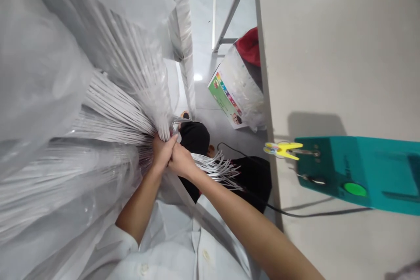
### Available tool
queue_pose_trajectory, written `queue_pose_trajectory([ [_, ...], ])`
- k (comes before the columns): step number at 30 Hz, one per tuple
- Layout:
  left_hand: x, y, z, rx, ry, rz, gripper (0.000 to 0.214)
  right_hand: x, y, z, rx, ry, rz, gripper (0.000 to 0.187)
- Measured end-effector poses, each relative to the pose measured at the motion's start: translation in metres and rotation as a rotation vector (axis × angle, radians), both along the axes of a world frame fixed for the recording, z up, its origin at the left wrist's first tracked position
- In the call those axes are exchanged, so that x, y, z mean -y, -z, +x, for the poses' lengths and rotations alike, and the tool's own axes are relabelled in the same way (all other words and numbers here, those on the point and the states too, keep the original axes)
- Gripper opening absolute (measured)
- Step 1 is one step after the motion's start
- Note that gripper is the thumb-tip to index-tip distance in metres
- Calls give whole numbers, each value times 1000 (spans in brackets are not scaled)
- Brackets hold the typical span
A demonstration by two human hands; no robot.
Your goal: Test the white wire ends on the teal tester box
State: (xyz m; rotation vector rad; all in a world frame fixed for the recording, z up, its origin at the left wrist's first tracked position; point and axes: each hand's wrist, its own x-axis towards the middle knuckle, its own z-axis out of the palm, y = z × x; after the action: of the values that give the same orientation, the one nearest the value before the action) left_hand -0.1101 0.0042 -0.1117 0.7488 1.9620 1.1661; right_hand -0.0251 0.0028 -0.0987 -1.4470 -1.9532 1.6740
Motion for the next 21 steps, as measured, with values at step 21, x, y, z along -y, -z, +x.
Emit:
queue_pose_trajectory([
  [21, 9, -4, 5, 508, -38, 48, 25, -101, 75, -26, -746, 1201, -912, 31],
])
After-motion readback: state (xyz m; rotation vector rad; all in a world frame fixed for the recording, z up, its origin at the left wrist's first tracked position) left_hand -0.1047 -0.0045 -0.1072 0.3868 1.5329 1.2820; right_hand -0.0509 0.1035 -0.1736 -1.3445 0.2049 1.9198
